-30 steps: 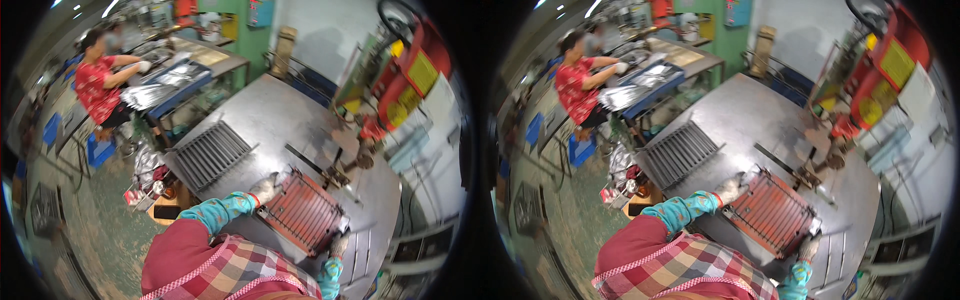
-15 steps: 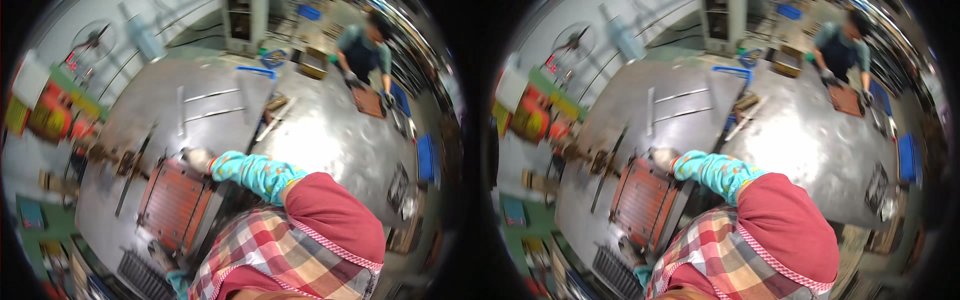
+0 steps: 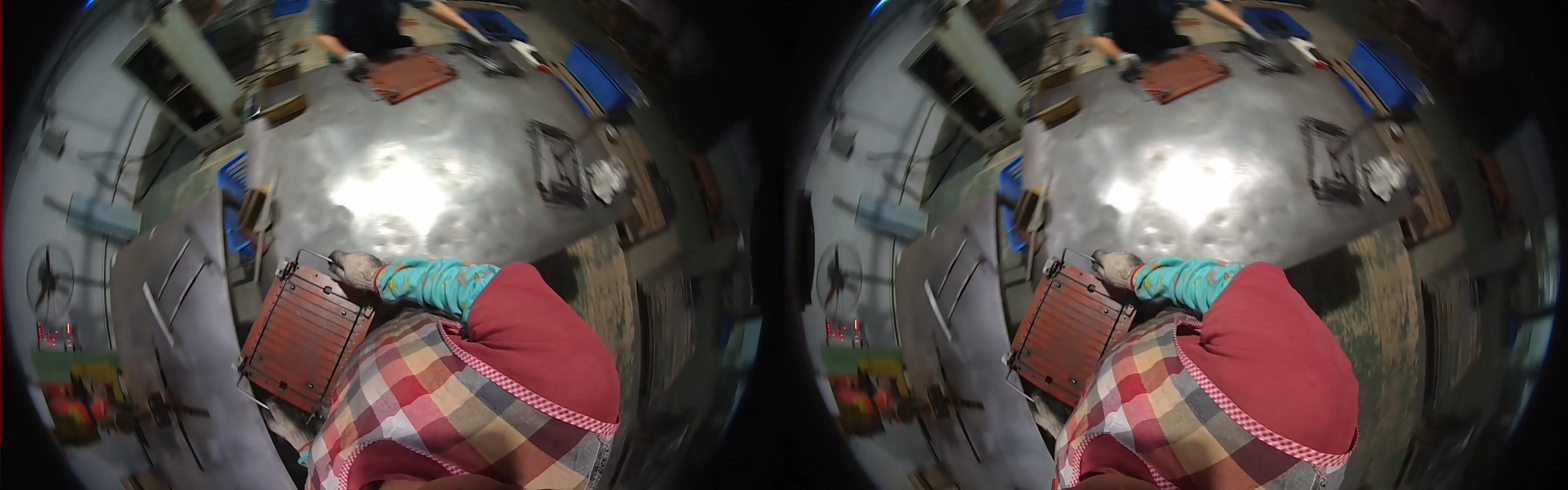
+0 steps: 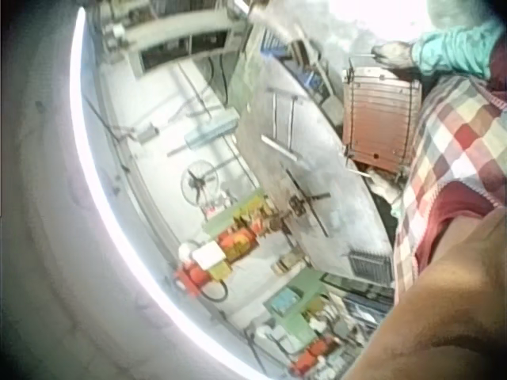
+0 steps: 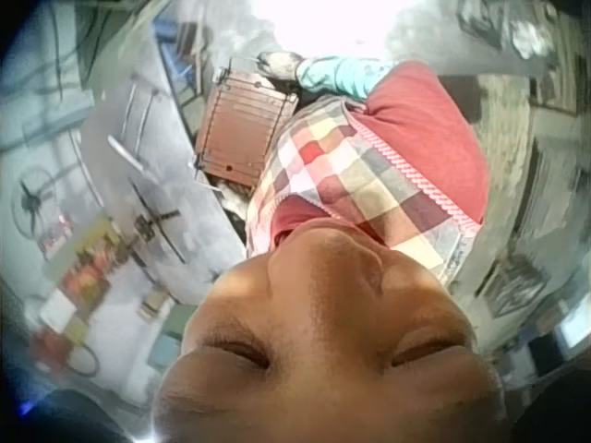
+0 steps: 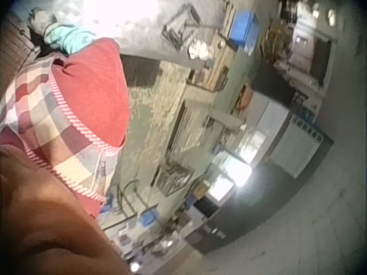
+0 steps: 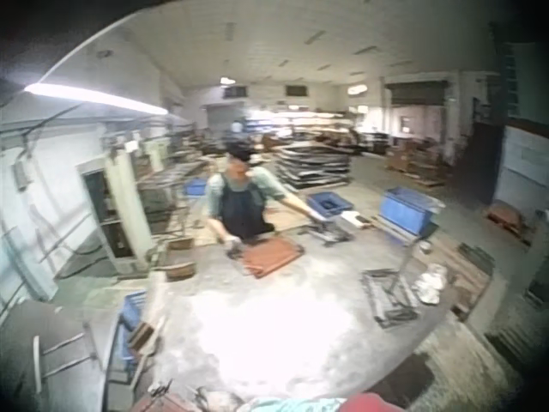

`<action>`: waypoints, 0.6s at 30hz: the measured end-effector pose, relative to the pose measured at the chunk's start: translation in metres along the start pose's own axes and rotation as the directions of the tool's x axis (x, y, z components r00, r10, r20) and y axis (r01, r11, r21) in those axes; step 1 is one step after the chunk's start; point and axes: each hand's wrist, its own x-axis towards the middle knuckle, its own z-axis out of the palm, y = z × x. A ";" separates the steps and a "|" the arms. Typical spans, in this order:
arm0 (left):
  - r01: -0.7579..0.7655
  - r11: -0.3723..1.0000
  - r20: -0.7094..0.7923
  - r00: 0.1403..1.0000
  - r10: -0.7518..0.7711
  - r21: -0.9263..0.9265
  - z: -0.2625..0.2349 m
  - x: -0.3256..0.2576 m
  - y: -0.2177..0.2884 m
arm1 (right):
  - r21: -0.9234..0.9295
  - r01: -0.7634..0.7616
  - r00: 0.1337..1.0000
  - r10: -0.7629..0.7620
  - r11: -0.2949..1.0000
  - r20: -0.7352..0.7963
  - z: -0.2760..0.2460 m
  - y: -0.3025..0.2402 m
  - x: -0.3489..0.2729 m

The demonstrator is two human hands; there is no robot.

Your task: Placing metal grate components into a press machine and organizing finished pieces.

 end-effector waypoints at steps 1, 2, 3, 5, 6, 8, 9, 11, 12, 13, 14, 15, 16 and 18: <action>-0.058 0.990 0.068 0.996 0.050 0.128 0.031 0.003 0.005 | -0.032 -0.069 0.998 0.069 0.997 -0.005 -0.016 0.024 -0.006; -0.237 0.927 0.315 0.939 0.140 0.292 0.031 0.041 -0.014 | -0.018 -0.108 0.993 0.107 0.994 -0.051 -0.026 0.051 -0.014; -0.435 0.815 0.553 0.814 0.175 0.382 0.064 0.046 -0.015 | -0.008 -0.145 0.985 0.144 0.989 -0.094 -0.037 0.076 -0.024; -0.150 0.965 0.438 0.898 0.042 0.215 0.122 0.045 -0.030 | 0.077 -0.258 0.954 0.266 0.963 -0.135 -0.059 0.122 -0.046; -0.074 0.954 0.417 0.907 -0.055 0.289 0.149 0.041 -0.035 | 0.141 -0.309 0.929 0.330 0.940 -0.164 -0.070 0.145 -0.059; -0.034 0.929 0.422 0.896 -0.135 0.369 0.202 0.034 -0.048 | 0.216 -0.385 0.885 0.426 0.897 -0.188 -0.098 0.183 -0.090; -0.067 0.925 0.457 0.881 -0.121 0.374 0.224 0.033 -0.060 | 0.225 -0.415 0.870 0.457 0.882 -0.186 -0.113 0.198 -0.107; -0.078 0.914 0.543 0.823 -0.167 0.399 0.265 0.039 -0.082 | 0.364 -0.514 0.688 0.626 0.777 -0.366 -0.128 0.247 -0.135; -0.056 0.904 0.546 0.812 -0.207 0.425 0.281 0.047 -0.096 | 0.732 -0.480 0.532 0.824 0.482 -0.194 -0.151 0.261 -0.146; -0.035 0.892 0.550 0.798 -0.247 0.451 0.299 0.049 -0.107 | 0.938 -0.337 0.401 0.914 0.080 0.066 -0.173 0.273 -0.156; -0.035 0.890 0.552 0.796 -0.251 0.454 0.319 0.040 -0.110 | 0.939 -0.335 0.396 0.916 0.076 0.067 -0.177 0.277 -0.160; 0.022 0.851 0.522 0.781 -0.342 0.525 0.336 0.032 -0.112 | 0.954 -0.294 0.355 0.933 0.055 0.056 -0.196 0.296 -0.175; 0.080 0.804 0.484 0.762 -0.430 0.589 0.346 0.026 -0.115 | 0.966 -0.255 0.314 0.948 0.037 0.047 -0.210 0.310 -0.189; 0.160 0.730 0.484 0.652 -0.584 0.664 0.361 0.038 -0.132 | 0.986 -0.163 0.229 0.973 0.010 0.028 -0.238 0.333 -0.203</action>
